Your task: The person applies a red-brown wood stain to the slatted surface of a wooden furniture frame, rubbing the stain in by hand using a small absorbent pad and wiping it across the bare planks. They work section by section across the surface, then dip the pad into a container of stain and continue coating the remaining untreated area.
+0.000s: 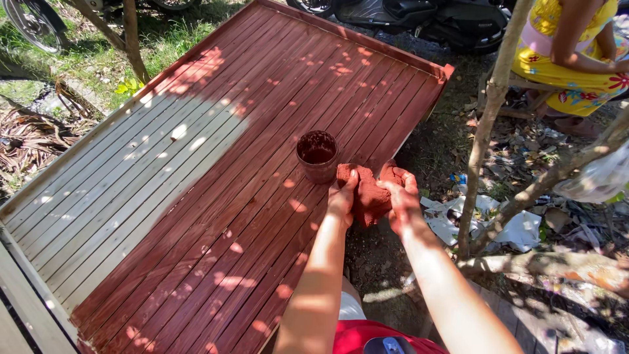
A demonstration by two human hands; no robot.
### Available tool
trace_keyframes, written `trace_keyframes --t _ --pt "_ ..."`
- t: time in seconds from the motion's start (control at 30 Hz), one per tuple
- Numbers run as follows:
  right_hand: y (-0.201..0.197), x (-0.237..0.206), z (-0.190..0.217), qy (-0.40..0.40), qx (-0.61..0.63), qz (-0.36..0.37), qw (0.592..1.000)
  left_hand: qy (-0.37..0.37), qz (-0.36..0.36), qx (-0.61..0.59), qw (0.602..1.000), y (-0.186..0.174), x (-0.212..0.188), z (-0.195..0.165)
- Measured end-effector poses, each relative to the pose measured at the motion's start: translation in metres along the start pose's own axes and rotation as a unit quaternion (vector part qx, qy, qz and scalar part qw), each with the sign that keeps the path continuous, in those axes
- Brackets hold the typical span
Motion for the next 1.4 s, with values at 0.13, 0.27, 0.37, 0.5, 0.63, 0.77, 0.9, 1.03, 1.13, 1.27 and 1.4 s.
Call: trace_keyframes --t 0.13,0.27,0.37,0.5,0.63,0.77,0.9,1.03,1.13,1.27,1.4 --pt "0.001 0.062 -0.010 -0.005 0.040 0.050 0.998 0.018 -0.078 0.036 0.996 0.017 0.042 -0.014" --pt "0.016 0.132 -0.027 -0.016 -0.066 0.029 0.997 0.049 -0.033 -0.092 0.994 0.029 0.095 -0.021" --pt "0.042 0.183 -0.035 0.044 -0.181 0.015 0.982 0.091 -0.065 -0.080 0.991 0.030 0.144 -0.031" --pt "0.066 0.222 -0.053 0.144 -0.183 0.080 0.969 0.177 -0.200 -0.011 0.964 0.009 0.193 -0.038" --pt "0.116 0.259 -0.079 0.217 -0.216 0.193 0.932 0.154 -0.299 0.044 0.941 -0.033 0.227 -0.043" --pt "0.135 0.272 -0.103 0.314 -0.222 0.144 0.912 0.104 -0.397 0.135 0.902 -0.055 0.245 -0.038" --pt "0.146 0.294 -0.114 0.271 -0.345 0.231 0.868 0.055 -0.486 0.194 0.850 -0.060 0.257 -0.034" --pt "0.144 0.319 -0.119 0.116 -0.585 0.335 0.730 0.044 -0.535 0.248 0.807 -0.065 0.265 -0.035" --pt "0.142 0.338 -0.117 0.071 -0.658 0.343 0.667 -0.015 -0.556 0.280 0.783 -0.060 0.259 -0.012" --pt "0.138 0.352 -0.133 0.094 -0.691 0.421 0.580 0.022 -0.600 0.262 0.756 -0.063 0.268 0.005" --pt "0.140 0.353 -0.146 0.062 -0.701 0.446 0.553 0.129 -0.569 0.059 0.810 -0.067 0.280 0.017"
Point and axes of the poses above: each hand's wrist, its own x-axis towards the middle knuckle, its own y-axis out of the palm, z = x × y, the point moved 1 cm from there along x, towards the middle knuckle, and after that the axes turned 7 degrees about -y, right-handed, at the moved point
